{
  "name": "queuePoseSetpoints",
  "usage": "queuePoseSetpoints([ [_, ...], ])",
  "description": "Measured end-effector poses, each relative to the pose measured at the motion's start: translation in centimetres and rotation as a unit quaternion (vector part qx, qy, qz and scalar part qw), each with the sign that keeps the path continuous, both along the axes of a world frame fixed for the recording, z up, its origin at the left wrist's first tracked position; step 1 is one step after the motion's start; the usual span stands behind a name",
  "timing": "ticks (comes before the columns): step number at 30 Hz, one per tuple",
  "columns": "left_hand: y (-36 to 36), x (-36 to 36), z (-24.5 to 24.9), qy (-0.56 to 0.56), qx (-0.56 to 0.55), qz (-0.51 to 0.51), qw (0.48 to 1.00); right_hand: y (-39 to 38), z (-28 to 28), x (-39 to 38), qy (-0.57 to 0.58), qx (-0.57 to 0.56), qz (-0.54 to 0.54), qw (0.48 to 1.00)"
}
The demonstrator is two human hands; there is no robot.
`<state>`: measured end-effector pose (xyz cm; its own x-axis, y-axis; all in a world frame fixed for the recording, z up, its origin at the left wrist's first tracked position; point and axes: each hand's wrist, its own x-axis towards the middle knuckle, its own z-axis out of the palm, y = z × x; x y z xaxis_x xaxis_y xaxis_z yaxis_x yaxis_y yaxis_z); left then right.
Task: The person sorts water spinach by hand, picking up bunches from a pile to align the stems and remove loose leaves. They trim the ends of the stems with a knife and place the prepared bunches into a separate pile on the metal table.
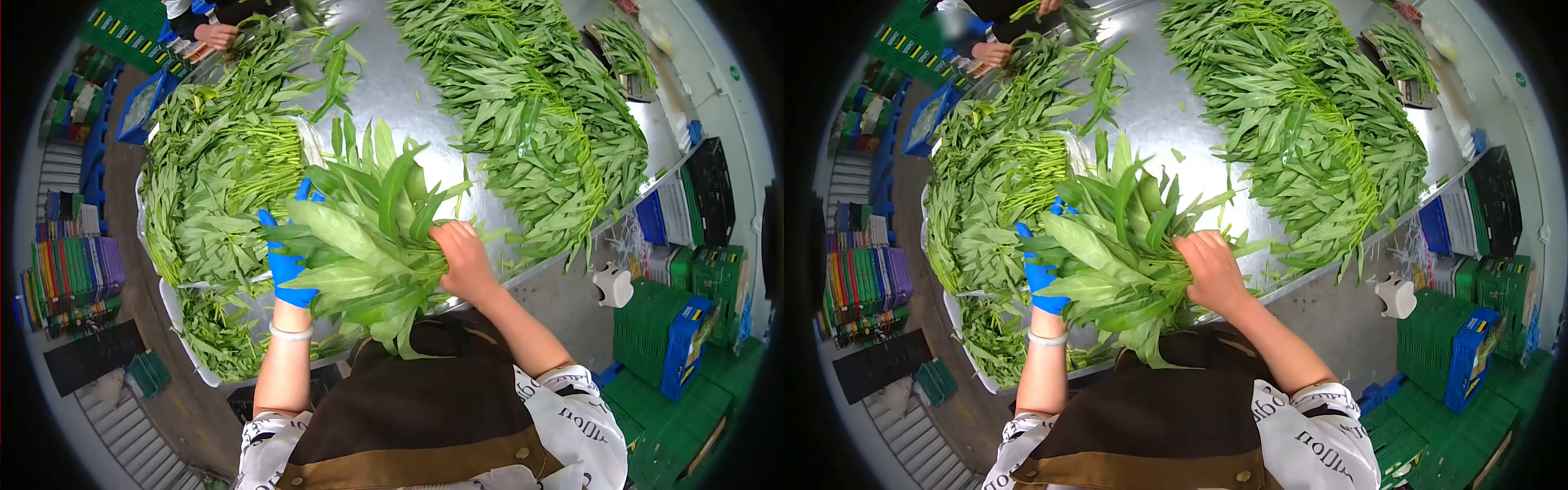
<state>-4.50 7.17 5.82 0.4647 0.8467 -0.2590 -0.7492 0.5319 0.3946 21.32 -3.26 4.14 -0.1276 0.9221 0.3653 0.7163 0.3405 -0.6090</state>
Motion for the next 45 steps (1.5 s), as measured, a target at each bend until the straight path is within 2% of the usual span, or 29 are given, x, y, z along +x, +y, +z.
queuePoseSetpoints([
  [9, 1.4, -1.3, 1.2, 0.171, -0.018, 0.114, 0.979, 0.9, 0.3, 0.4, 0.029, -0.026, -0.029, 0.999],
  [10, 1.3, -1.6, 0.8, 0.262, 0.022, 0.142, 0.954, 1.0, 0.3, 0.4, 0.034, -0.030, -0.037, 0.998],
  [12, 1.2, -1.8, -0.1, 0.435, 0.104, 0.192, 0.873, 1.0, 0.3, 0.5, 0.041, -0.060, -0.055, 0.996],
  [13, 1.0, -1.2, 0.6, 0.476, 0.096, 0.233, 0.843, 1.0, 0.3, 0.5, 0.044, -0.075, -0.065, 0.994],
  [17, -1.2, -0.1, 2.7, 0.530, 0.220, 0.241, 0.783, 1.1, 0.7, 0.4, 0.047, -0.116, -0.093, 0.988],
  [20, -2.6, 2.0, 4.3, 0.579, 0.400, 0.124, 0.700, 1.3, 0.9, 0.4, 0.052, -0.130, -0.099, 0.985],
  [21, -3.1, 2.8, 4.9, 0.592, 0.407, 0.091, 0.690, 1.4, 1.1, 0.3, 0.058, -0.127, -0.101, 0.985],
  [25, -4.0, 4.0, 4.8, 0.659, 0.498, 0.017, 0.564, 1.3, 1.1, 0.2, 0.075, -0.150, -0.115, 0.979],
  [28, -4.4, 4.2, 5.1, 0.686, 0.578, 0.053, 0.438, 1.1, 0.8, 0.2, 0.066, -0.185, -0.123, 0.973],
  [32, -4.5, 3.8, 5.7, 0.681, 0.667, 0.020, 0.303, 0.9, 0.6, 0.1, 0.033, -0.185, -0.126, 0.974],
  [34, -4.9, 3.8, 5.7, 0.689, 0.658, 0.038, 0.302, 0.8, 0.2, 0.1, -0.005, -0.162, -0.129, 0.978],
  [36, -5.1, 4.0, 6.3, 0.695, 0.648, 0.063, 0.305, 0.8, 0.3, 0.2, -0.040, -0.185, -0.133, 0.973],
  [39, -5.4, 4.0, 6.6, 0.692, 0.571, 0.139, 0.418, 1.0, 0.6, 0.3, -0.057, -0.193, -0.147, 0.969],
  [42, -6.9, 2.8, 4.2, 0.527, 0.562, -0.081, 0.633, 1.6, 0.7, -0.2, -0.020, -0.173, -0.167, 0.970],
  [44, -7.6, 4.7, 2.1, 0.476, 0.415, -0.318, 0.707, 2.2, 0.9, -0.9, 0.008, -0.171, -0.171, 0.970],
  [45, -8.4, 6.1, 0.8, 0.442, 0.330, -0.288, 0.783, 2.4, 1.1, -1.4, 0.019, -0.178, -0.170, 0.969],
])
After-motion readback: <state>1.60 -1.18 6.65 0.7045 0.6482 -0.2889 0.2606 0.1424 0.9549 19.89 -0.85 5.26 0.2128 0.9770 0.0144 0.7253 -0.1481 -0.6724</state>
